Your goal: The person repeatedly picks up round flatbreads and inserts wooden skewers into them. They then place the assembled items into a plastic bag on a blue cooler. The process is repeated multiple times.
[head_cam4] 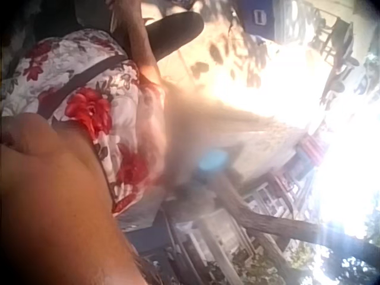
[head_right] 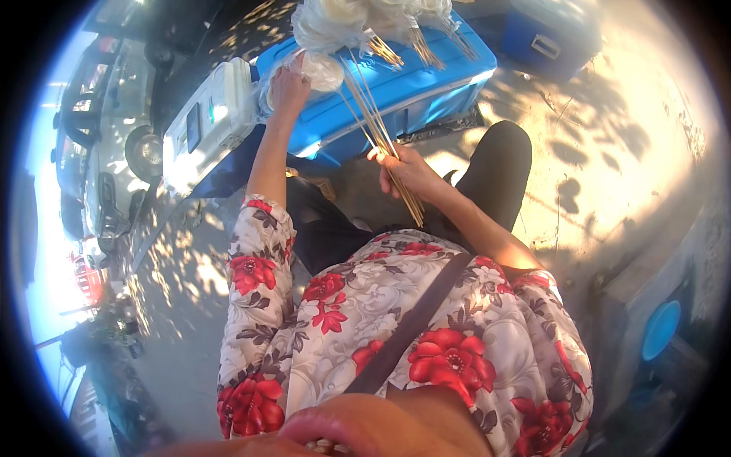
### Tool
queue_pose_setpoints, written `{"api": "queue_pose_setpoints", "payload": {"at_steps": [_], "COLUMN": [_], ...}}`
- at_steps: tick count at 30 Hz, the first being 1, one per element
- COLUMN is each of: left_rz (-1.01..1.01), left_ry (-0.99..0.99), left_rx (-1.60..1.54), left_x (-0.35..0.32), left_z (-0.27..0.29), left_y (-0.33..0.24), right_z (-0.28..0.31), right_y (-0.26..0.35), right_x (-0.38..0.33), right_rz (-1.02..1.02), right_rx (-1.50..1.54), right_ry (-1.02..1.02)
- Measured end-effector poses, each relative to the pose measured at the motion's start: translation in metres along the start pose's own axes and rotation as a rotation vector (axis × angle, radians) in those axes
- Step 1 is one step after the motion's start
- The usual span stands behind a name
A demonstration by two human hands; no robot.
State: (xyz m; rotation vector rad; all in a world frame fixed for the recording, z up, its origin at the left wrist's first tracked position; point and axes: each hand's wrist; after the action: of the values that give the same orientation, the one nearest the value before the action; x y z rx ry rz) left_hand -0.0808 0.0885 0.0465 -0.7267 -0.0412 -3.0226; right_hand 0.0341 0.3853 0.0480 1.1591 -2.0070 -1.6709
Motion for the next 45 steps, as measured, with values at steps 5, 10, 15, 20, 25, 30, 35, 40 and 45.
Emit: {"api": "queue_pose_setpoints", "payload": {"at_steps": [5,10,15,20,25,30,35,40,45], "left_rz": [-0.114,-0.275,-0.322,-0.250,0.330,0.331,0.235,0.111,0.350], "left_ry": [-0.011,-0.018,0.020,-0.064,-0.001,0.058,0.024,-0.056,0.101], "left_rx": [-0.217,-0.406,-0.492,-0.436,-0.317,-0.045,-0.019,-0.002,-0.192], "left_x": [0.027,0.026,-0.018,-0.063,-0.027,-0.003,0.003,-0.001,-0.005], "left_z": [0.016,0.003,-0.007,0.001,0.027,0.014,0.009,0.001,0.004], "left_y": [-0.022,-0.030,-0.055,-0.033,-0.017,-0.018,-0.033,-0.032,-0.034], "right_z": [-0.005,-0.016,0.007,0.020,0.024,0.024,0.043,0.041,0.058], "right_y": [-0.002,0.043,0.057,0.040,0.032,0.027,0.021,0.017,0.013], "right_x": [0.025,0.093,0.176,0.208,0.218,0.225,0.240,0.241,0.249], "right_rz": [0.210,0.495,0.805,0.676,0.555,0.555,0.548,0.550,0.572], "right_rx": [0.153,0.038,-0.728,-0.824,-0.846,-0.768,-0.813,-0.808,-0.984], "right_ry": [0.038,-0.141,-0.316,-0.289,-0.361,-0.425,-0.396,-0.466,-0.584]}}
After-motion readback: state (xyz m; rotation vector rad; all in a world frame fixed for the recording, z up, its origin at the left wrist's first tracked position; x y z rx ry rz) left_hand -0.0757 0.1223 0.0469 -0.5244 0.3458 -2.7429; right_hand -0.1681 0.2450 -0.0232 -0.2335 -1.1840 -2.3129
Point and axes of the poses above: each hand's wrist, its own x-axis towards the middle knuckle, its own z-axis out of the back of the hand, y = z × x, and after that the axes turned 5 degrees about x, right-handed
